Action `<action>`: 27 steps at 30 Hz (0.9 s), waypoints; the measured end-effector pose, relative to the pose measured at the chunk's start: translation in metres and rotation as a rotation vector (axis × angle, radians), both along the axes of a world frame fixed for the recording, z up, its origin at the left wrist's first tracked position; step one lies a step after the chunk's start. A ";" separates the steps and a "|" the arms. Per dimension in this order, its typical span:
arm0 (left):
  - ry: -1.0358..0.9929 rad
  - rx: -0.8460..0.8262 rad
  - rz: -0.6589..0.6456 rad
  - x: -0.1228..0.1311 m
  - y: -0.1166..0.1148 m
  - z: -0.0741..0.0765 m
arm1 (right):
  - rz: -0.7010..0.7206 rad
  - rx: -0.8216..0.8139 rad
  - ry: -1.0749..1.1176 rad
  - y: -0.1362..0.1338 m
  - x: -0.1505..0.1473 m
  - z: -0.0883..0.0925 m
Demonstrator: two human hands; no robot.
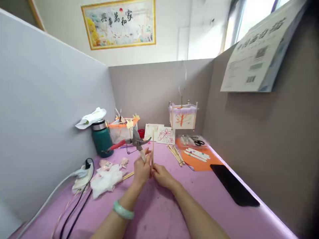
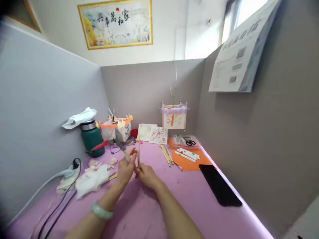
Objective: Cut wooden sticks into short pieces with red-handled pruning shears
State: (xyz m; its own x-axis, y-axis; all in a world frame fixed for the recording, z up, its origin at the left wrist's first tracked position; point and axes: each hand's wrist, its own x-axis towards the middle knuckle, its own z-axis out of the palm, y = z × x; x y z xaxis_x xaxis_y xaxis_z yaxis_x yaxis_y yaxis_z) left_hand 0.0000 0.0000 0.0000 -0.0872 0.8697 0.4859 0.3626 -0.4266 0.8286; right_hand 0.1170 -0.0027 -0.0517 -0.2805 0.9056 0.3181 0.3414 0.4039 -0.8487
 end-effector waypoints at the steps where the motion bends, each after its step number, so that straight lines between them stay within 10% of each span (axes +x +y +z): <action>1: 0.027 -0.027 -0.033 0.003 0.004 -0.002 | -0.008 -0.002 -0.003 0.001 -0.001 -0.002; 7: 0.092 -0.039 -0.225 0.003 0.016 -0.010 | 0.037 -0.031 0.007 0.000 0.001 -0.002; 12: 0.037 -0.096 -0.565 -0.015 -0.001 0.015 | 0.204 -0.135 0.233 -0.002 0.024 0.021; 16: -0.063 -0.278 -0.899 -0.020 -0.029 0.030 | -0.054 0.093 0.443 -0.001 0.033 0.037; 21: -0.333 -0.621 -1.281 -0.001 -0.066 0.016 | -0.350 0.543 0.203 -0.013 0.022 0.046; 27: -0.597 -0.792 -1.294 0.030 -0.095 0.007 | -0.361 0.288 0.373 -0.005 0.014 0.034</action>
